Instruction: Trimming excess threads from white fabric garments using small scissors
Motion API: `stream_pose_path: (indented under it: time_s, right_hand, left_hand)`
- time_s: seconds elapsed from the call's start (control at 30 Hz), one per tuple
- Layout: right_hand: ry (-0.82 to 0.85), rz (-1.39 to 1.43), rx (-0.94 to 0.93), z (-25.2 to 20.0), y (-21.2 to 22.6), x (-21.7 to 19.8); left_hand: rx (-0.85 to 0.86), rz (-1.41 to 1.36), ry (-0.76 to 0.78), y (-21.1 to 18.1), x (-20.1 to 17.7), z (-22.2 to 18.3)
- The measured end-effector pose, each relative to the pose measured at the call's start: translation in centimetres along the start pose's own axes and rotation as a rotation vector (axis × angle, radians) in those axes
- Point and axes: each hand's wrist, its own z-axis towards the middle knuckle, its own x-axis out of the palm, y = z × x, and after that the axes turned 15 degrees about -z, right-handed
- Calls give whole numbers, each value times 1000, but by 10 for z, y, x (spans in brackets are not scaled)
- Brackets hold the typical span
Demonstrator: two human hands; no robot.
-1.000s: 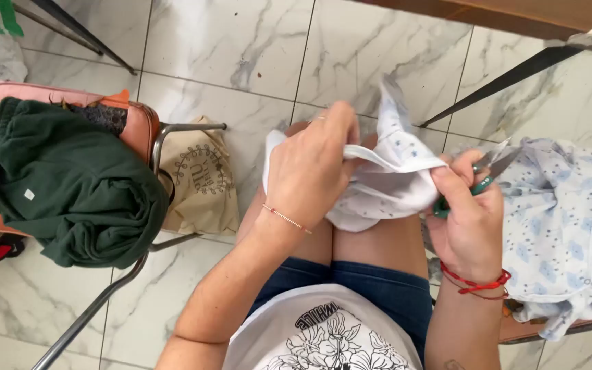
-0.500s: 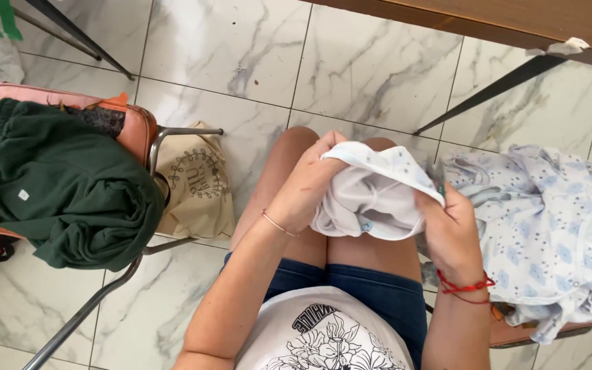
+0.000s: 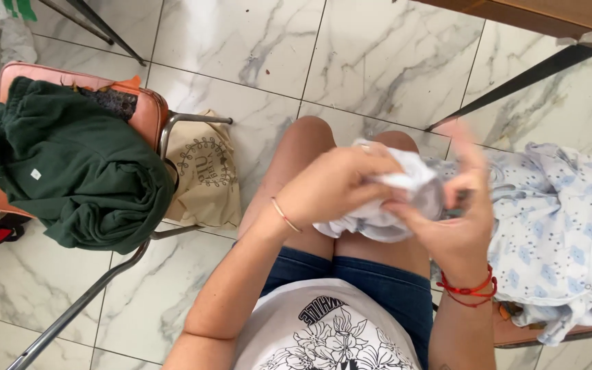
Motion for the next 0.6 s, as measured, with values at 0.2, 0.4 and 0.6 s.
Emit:
stream_pose_path:
  time_s: [0.2,0.4,0.6]
  right_hand:
    - [-176,-40,162,-5,-10,0]
    - [-258,-136,317,-5,0,-8]
    - [-270,-159,299,-8,-6,-12]
  left_hand:
    - [-78,680,-234,-12,-6,0]
    - [-109,449,-401,14,-11,-9]
    - [-102,362,-409,-2,-10,-4]
